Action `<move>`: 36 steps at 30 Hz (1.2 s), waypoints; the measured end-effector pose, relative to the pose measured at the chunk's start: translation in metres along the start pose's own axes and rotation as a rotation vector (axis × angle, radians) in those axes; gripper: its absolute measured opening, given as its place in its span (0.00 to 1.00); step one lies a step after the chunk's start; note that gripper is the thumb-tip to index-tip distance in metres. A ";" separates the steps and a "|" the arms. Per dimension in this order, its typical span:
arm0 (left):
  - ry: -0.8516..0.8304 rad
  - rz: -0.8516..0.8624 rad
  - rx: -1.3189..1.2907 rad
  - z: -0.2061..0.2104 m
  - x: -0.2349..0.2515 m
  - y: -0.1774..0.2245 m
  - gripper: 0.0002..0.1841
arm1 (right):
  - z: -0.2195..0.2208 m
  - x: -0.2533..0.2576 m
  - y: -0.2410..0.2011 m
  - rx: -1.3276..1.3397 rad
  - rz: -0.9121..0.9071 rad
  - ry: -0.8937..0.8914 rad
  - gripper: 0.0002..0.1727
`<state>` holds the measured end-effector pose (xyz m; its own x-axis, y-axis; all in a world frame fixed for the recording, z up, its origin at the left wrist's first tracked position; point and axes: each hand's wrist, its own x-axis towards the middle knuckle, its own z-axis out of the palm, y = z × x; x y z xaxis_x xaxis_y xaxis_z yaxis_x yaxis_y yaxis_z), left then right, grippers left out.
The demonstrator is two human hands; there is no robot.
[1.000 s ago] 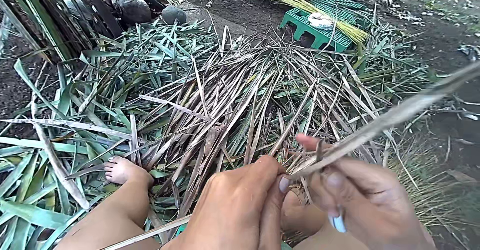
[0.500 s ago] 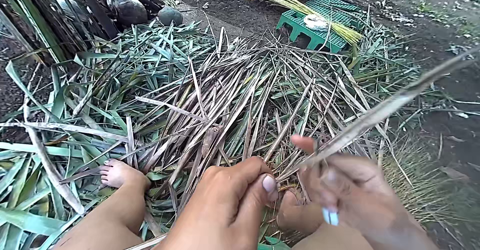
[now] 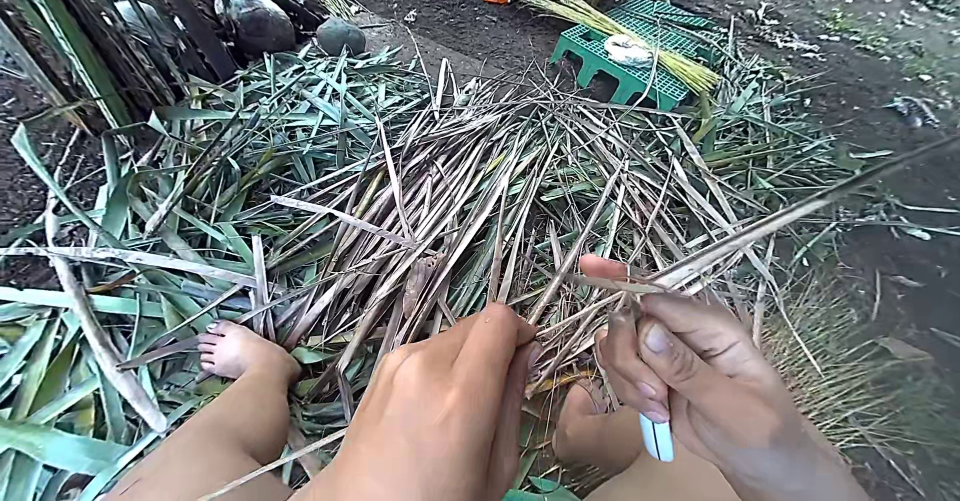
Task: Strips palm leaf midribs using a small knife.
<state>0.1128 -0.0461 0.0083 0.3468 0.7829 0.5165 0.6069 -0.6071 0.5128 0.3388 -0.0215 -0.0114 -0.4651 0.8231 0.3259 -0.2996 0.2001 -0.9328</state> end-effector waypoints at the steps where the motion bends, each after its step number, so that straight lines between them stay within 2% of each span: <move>1: -0.001 0.003 0.008 -0.001 0.000 0.002 0.11 | 0.002 0.000 -0.001 -0.006 0.030 -0.046 0.20; 4: -0.010 0.011 0.015 -0.001 0.001 0.007 0.10 | 0.014 -0.002 -0.001 0.045 0.120 -0.176 0.25; 6: -0.011 0.006 0.013 -0.001 0.000 0.010 0.10 | 0.021 -0.002 0.002 0.077 0.152 -0.193 0.26; 11: -0.001 0.019 0.004 0.000 0.000 0.011 0.10 | 0.027 -0.002 0.004 0.102 0.135 -0.105 0.26; 16: -0.005 0.015 0.015 -0.003 -0.001 0.009 0.10 | 0.004 0.005 -0.002 0.112 0.091 0.043 0.29; 28: -0.029 0.004 0.027 -0.005 0.001 0.008 0.11 | 0.000 0.005 -0.003 -0.021 0.008 0.097 0.30; 30: -0.040 -0.023 0.031 -0.009 -0.001 0.008 0.12 | -0.008 0.006 -0.007 -0.107 -0.017 0.185 0.26; 33: -0.072 -0.070 0.002 -0.017 -0.005 0.002 0.12 | -0.042 0.012 -0.024 -0.236 -0.073 0.446 0.21; 36: -0.061 -0.070 0.024 -0.016 -0.005 -0.005 0.11 | -0.054 0.015 -0.029 -0.165 -0.062 0.460 0.21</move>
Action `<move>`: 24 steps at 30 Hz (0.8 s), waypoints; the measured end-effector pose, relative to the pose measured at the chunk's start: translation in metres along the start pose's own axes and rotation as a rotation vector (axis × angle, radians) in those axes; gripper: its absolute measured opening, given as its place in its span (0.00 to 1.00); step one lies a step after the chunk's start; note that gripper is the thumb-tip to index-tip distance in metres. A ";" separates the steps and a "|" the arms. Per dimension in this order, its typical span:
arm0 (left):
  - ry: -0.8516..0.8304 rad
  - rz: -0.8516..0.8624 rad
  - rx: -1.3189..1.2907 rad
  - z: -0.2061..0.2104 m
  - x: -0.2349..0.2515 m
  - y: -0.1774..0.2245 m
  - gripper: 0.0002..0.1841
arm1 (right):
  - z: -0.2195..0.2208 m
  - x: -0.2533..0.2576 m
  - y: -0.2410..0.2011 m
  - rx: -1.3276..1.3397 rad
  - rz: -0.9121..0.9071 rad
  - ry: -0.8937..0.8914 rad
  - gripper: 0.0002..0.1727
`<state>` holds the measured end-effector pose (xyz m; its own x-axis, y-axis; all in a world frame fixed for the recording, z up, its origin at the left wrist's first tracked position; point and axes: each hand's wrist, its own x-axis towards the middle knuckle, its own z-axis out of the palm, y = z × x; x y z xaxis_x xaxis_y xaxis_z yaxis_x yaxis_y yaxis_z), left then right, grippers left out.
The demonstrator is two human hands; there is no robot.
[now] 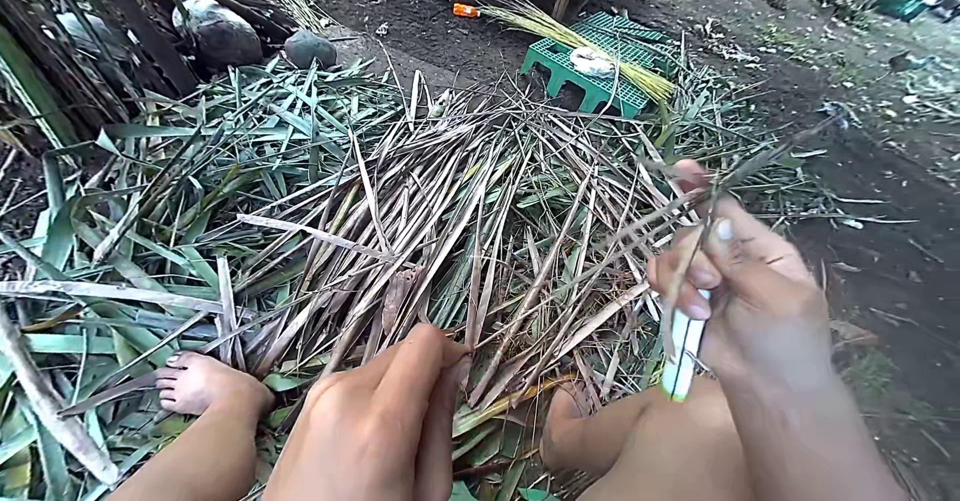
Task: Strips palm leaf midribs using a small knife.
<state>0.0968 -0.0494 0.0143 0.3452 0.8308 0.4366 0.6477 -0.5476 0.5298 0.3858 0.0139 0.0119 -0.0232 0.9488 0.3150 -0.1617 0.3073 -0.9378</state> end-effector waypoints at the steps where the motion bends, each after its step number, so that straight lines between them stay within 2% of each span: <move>1: 0.001 0.001 0.012 0.001 0.000 -0.002 0.12 | 0.003 -0.003 0.002 0.042 0.023 -0.053 0.21; 7: -0.024 0.004 0.012 0.005 0.003 -0.001 0.11 | 0.038 -0.029 0.018 0.212 0.222 -0.546 0.28; 10: -0.066 -0.010 -0.041 0.002 0.003 0.001 0.12 | 0.043 -0.031 0.021 0.254 0.229 -0.572 0.25; 15: -0.171 -0.077 -0.153 -0.015 0.001 -0.007 0.13 | -0.002 -0.004 0.005 0.150 0.088 -0.166 0.21; 18: -0.230 -0.108 -0.200 -0.022 0.002 -0.011 0.14 | -0.017 0.006 -0.002 0.060 0.043 -0.060 0.23; 21: -0.205 -0.149 -0.213 -0.027 -0.003 -0.025 0.14 | -0.033 0.014 -0.008 0.030 0.018 0.085 0.22; 24: -0.127 -0.190 -0.146 -0.034 -0.006 -0.049 0.16 | -0.063 0.030 -0.016 0.145 -0.027 0.416 0.24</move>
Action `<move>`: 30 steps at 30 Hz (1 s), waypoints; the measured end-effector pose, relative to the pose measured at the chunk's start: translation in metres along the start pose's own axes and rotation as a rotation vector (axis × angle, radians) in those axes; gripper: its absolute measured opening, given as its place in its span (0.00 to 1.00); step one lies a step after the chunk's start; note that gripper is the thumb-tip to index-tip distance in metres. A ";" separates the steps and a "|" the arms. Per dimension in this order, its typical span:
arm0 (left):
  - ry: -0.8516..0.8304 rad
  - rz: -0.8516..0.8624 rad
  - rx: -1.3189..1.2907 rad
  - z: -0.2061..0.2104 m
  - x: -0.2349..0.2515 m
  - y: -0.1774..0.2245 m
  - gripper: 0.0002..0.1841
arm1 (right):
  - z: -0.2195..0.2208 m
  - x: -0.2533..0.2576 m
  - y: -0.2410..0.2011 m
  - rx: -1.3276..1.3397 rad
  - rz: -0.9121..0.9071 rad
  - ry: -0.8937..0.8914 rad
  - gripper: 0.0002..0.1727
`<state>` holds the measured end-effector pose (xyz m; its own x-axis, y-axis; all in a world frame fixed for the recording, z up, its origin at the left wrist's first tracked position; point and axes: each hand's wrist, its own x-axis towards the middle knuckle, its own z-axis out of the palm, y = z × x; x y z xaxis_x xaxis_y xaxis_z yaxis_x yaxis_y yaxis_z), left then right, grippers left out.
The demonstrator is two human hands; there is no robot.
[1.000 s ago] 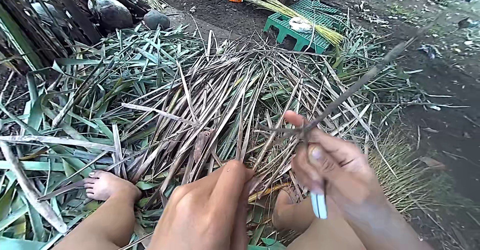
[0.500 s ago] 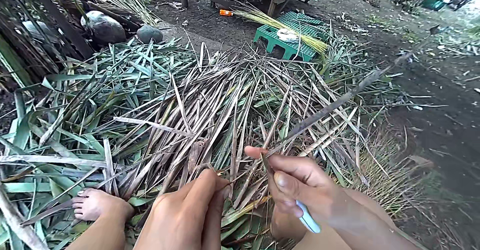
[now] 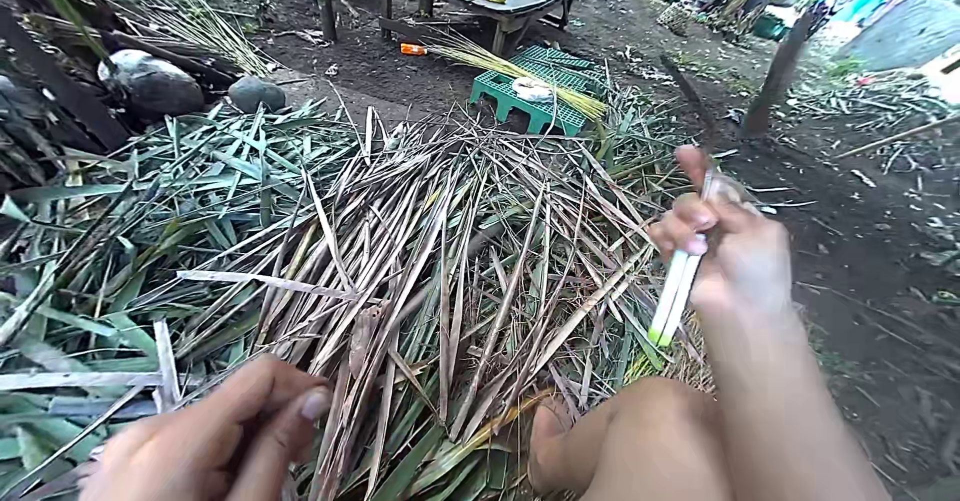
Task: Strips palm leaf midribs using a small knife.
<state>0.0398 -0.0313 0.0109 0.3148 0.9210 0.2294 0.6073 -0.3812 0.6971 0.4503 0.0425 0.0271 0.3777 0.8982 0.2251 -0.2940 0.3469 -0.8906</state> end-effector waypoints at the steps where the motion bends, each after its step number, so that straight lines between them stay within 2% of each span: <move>1: 0.033 -0.019 0.024 -0.002 0.001 -0.005 0.16 | -0.006 0.008 -0.002 0.063 -0.001 0.100 0.24; 3: 0.086 -0.028 0.054 -0.002 0.003 -0.004 0.16 | -0.006 0.005 0.000 0.049 0.035 0.133 0.24; 4: 0.105 -0.009 0.066 0.002 0.004 0.002 0.16 | 0.001 -0.006 0.004 -0.026 0.086 0.046 0.24; 6: 0.131 0.055 0.113 0.014 0.005 0.013 0.16 | 0.018 -0.037 0.017 -0.088 0.228 -0.303 0.25; 8: 0.137 0.136 0.186 0.024 0.004 0.024 0.15 | 0.041 -0.067 0.031 -0.029 0.354 -0.679 0.26; 9: 0.138 0.177 0.220 0.028 0.004 0.029 0.14 | 0.052 -0.079 0.036 0.011 0.382 -0.812 0.27; 11: 0.146 0.261 0.299 0.036 0.002 0.037 0.12 | 0.069 -0.098 0.041 0.078 0.400 -0.946 0.29; 15: 0.228 0.406 0.441 0.046 -0.001 0.043 0.09 | 0.082 -0.117 0.040 0.134 0.428 -0.985 0.25; 19: 0.315 0.516 0.550 0.050 -0.005 0.042 0.07 | 0.083 -0.124 0.041 0.104 0.338 -0.927 0.22; 22: 0.328 0.536 0.572 0.046 -0.005 0.040 0.06 | 0.078 -0.117 0.041 0.114 0.269 -0.829 0.22; 30: 0.346 0.571 0.579 0.047 -0.001 0.040 0.07 | 0.070 -0.104 0.038 0.053 0.190 -0.743 0.21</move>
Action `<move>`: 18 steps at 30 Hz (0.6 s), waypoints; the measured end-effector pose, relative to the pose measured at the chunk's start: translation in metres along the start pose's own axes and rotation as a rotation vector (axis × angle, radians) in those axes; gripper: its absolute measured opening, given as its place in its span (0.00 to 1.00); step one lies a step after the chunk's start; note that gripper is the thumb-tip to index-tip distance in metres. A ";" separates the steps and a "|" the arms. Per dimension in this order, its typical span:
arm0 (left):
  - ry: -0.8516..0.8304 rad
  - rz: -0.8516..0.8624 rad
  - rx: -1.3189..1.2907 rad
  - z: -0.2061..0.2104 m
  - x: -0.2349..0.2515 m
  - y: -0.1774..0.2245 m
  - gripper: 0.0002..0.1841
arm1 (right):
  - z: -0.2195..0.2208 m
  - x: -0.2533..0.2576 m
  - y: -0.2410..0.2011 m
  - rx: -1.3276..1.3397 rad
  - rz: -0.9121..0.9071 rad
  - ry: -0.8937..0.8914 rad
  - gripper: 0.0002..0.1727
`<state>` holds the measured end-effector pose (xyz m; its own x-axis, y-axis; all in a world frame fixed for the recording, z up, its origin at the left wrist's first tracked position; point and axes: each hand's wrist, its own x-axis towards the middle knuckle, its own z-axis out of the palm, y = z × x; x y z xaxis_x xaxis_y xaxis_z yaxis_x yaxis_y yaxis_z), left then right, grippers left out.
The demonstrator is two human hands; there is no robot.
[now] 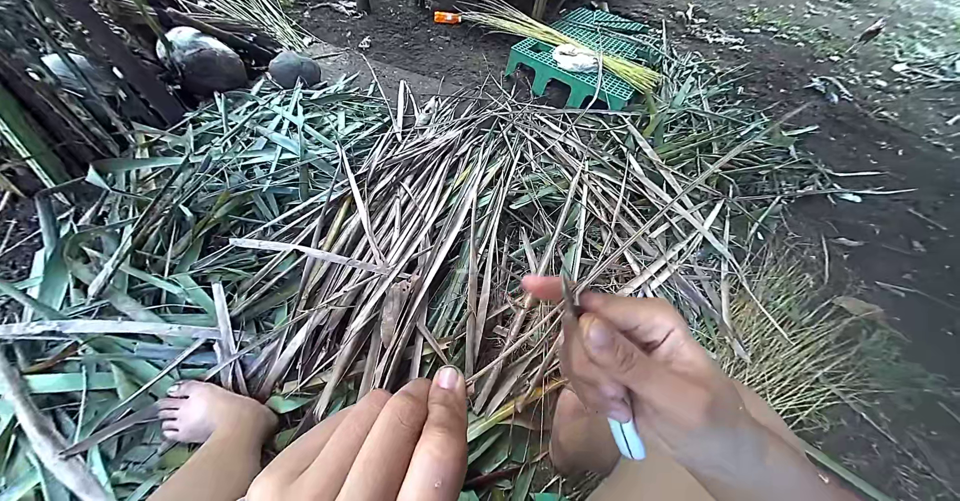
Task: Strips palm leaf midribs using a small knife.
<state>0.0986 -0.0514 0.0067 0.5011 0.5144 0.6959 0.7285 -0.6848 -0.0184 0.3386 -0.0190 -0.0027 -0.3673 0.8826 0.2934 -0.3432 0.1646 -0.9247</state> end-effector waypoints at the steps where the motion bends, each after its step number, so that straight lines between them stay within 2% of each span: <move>1: 0.006 -0.009 0.001 -0.001 -0.001 -0.001 0.07 | -0.005 0.001 -0.003 -0.033 -0.014 0.051 0.20; 6: -0.021 -0.049 -0.046 -0.003 -0.006 -0.008 0.07 | -0.036 0.010 -0.020 -0.111 -0.068 0.285 0.21; 12: -0.140 -0.163 -0.215 -0.007 -0.012 -0.025 0.11 | -0.052 0.016 -0.031 -0.163 -0.087 0.400 0.21; 15: -0.142 -0.255 -0.231 -0.011 -0.024 -0.046 0.14 | -0.082 0.018 -0.045 -0.168 -0.127 0.596 0.24; 18: -0.127 -0.356 -0.162 -0.014 -0.035 -0.071 0.16 | -0.113 0.020 -0.056 -0.061 -0.193 0.832 0.24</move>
<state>0.0225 -0.0285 -0.0064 0.2921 0.7868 0.5438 0.7892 -0.5195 0.3276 0.4480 0.0389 0.0281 0.4552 0.8687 0.1954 -0.2789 0.3475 -0.8953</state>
